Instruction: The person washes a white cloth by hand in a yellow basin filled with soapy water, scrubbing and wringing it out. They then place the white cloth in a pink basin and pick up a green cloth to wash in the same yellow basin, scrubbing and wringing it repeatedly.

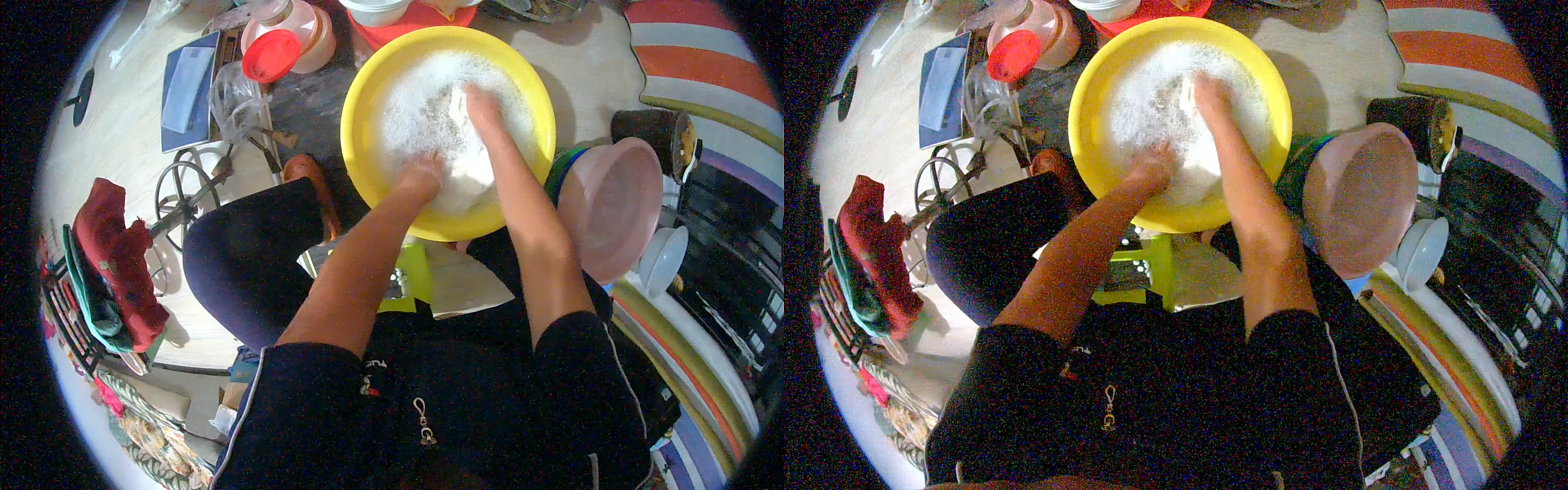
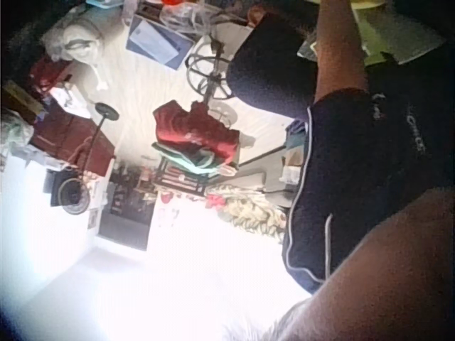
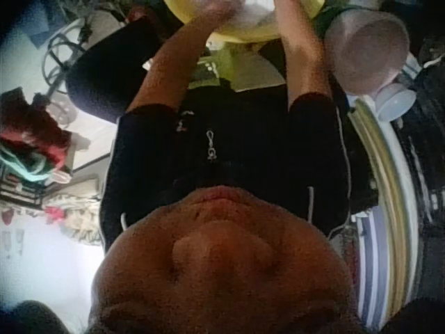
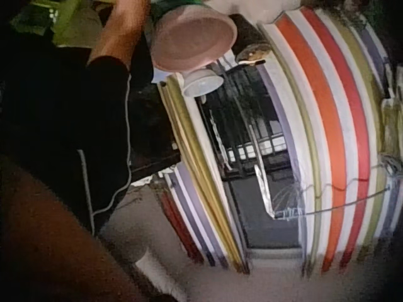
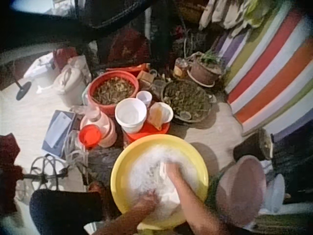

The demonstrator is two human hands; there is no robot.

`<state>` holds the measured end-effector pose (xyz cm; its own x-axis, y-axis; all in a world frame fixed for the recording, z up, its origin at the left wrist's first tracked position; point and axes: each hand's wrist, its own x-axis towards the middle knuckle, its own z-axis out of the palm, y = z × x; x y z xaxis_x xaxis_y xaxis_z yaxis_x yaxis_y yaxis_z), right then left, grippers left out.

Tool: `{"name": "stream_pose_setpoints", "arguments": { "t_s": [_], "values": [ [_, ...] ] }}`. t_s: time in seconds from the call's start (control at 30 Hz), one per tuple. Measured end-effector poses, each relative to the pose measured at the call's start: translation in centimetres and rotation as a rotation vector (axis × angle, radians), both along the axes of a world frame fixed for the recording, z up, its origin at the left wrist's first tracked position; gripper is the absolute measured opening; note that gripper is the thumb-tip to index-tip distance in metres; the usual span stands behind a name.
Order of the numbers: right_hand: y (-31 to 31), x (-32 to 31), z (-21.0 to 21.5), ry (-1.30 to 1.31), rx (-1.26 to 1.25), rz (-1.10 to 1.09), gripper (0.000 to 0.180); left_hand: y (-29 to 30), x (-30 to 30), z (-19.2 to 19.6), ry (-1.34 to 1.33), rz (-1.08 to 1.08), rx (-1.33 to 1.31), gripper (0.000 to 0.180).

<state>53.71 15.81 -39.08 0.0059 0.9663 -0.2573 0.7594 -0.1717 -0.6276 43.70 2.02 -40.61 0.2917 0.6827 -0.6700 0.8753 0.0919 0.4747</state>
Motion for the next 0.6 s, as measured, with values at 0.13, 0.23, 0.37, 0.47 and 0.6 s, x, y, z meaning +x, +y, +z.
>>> {"name": "stream_pose_setpoints", "arguments": {
  "t_s": [0.13,0.23,0.37,0.47,0.6],
  "values": [
    [-5.0,0.7,4.9,0.241,0.358,0.388,0.034,-0.4,0.1,-1.0,-0.012,-0.010,-0.103,0.039],
    [-10.3,-0.8,5.8,-0.047,0.249,0.525,0.036,-3.3,1.3,-8.3,0.024,0.110,0.054,0.039],
    [-9.5,-1.7,1.9,-0.196,0.362,0.551,0.033,-0.7,-0.6,-0.9,-0.125,0.109,-0.181,0.040],
    [-6.2,-3.3,1.3,-0.439,-0.113,0.452,0.036,-0.6,-0.7,0.2,-0.103,0.260,-0.171,0.043],
    [-1.9,1.3,-9.6,-0.427,-0.161,0.360,0.041,-0.2,-0.8,3.5,-0.235,0.341,-0.005,0.042]
  ]
}}
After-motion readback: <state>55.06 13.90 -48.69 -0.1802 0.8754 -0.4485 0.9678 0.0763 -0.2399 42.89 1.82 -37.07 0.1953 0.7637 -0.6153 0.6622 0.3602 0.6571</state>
